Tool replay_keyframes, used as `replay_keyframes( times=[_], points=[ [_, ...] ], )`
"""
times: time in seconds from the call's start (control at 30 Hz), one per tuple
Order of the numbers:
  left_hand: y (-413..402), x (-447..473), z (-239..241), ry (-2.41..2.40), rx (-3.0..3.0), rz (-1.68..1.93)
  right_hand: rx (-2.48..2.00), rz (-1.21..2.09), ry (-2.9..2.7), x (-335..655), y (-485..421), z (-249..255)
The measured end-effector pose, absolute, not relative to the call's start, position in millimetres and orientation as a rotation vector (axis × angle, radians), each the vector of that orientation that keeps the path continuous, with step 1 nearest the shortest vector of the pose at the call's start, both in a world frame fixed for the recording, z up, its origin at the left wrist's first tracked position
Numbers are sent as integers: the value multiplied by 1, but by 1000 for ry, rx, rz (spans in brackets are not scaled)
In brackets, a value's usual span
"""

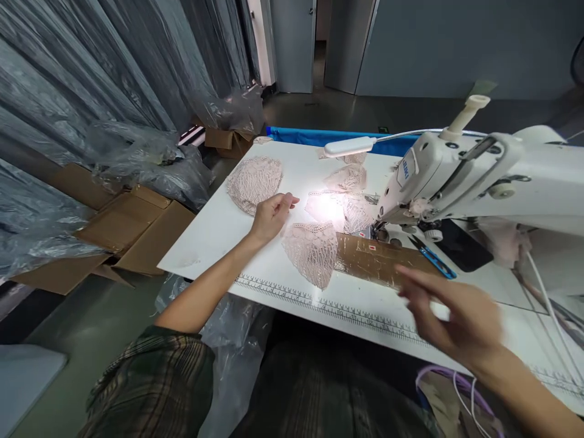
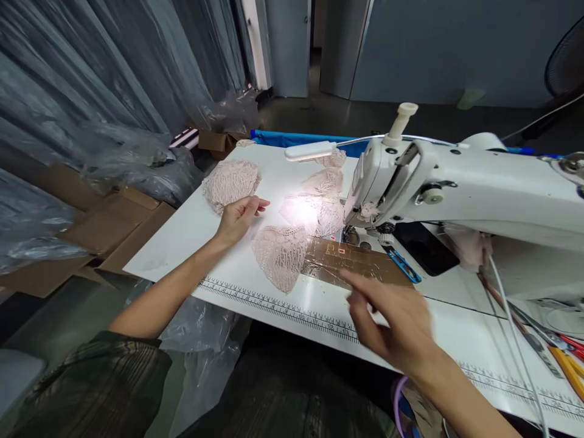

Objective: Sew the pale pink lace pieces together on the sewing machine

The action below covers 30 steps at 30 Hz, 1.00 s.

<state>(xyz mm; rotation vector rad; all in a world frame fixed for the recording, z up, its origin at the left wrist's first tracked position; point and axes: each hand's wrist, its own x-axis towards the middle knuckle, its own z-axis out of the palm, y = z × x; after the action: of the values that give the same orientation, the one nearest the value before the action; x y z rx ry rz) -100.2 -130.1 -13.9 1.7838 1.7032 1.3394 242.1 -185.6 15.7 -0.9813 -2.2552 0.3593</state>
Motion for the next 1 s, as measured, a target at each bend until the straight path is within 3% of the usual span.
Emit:
replay_keyframes(
  times=[0.1,0.3,0.7,0.87,1.0],
  points=[
    [-127,-100,-20,1693,1779,1215,-836,316,-2375,191,-146,-3],
    [-130,-90,-29,1681,2112,895,-962,471,-2330,122,-85,-33],
    [-131,-86,-25,1706,2501,919,-826,517,-2110,151,-112,-38],
    [-146,-53,-12,1237,2708,862,-759,742,-2118,169,-127,-20],
    [-171,-17,15,926,2440,911,-650,1023,-2030,178,-134,0]
  ],
)
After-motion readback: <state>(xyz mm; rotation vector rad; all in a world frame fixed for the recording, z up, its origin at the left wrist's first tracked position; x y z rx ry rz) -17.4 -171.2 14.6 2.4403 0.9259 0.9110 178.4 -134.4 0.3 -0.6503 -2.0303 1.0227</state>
